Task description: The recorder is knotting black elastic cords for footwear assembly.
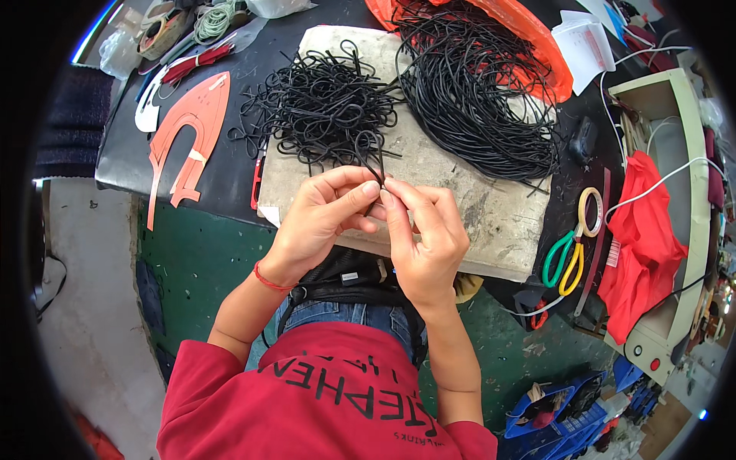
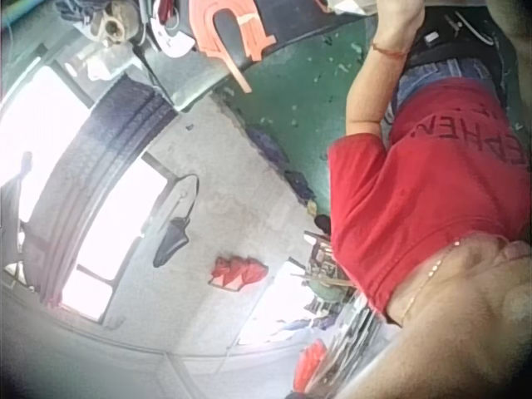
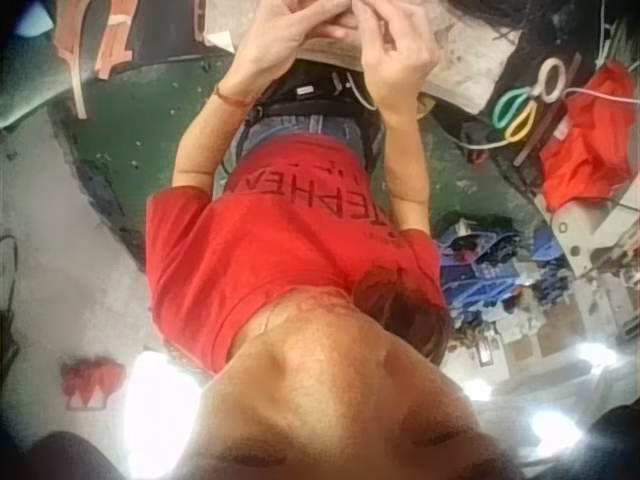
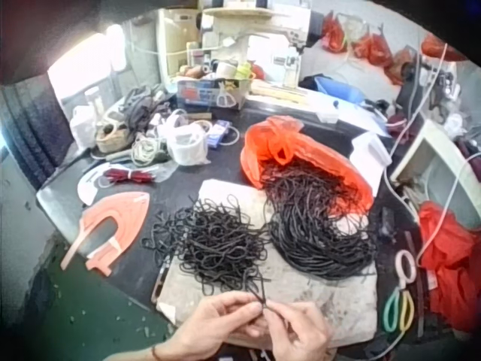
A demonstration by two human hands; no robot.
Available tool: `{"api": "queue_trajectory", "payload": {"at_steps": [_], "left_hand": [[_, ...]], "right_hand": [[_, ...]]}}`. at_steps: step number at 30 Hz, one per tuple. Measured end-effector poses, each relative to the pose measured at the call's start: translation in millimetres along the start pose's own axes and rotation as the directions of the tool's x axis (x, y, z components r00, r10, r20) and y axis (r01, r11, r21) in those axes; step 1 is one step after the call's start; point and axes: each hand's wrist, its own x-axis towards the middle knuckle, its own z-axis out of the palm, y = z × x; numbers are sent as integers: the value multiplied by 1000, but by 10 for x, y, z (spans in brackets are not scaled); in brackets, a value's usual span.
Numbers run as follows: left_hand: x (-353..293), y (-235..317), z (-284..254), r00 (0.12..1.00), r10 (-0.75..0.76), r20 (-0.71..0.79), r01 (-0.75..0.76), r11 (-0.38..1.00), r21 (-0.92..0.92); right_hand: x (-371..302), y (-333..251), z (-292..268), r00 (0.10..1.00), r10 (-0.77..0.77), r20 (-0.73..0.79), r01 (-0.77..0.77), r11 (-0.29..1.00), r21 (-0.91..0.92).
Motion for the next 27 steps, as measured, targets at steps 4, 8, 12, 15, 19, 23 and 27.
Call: {"api": "queue_trajectory", "payload": {"at_steps": [4,8,12,15,19,23,27], "left_hand": [[-13,1,-2,1000,8,-28,-8,1000,8],[-14,-7,5,998,54,-30,-53,998,36],[-36,-32,83,991,132,-36,-128,988,88],[-25,-51,52,990,139,-34,-137,989,52],[-16,-2,33,995,55,-83,-58,998,-33],[22,-37,-4,992,107,-64,-118,967,-224],[40,19,-99,999,44,-3,-42,944,-328]], "right_hand": [[-12,-1,-40,995,69,69,-70,998,7],[-18,-5,-57,995,34,92,-35,999,2],[-39,-20,-6,997,-60,44,63,996,-69],[-55,-38,25,999,-19,47,21,999,-40],[-59,-31,-26,987,102,125,-110,992,63],[-59,-51,-43,987,91,134,-102,992,74],[-49,52,-120,997,-3,77,7,999,-52]]}}
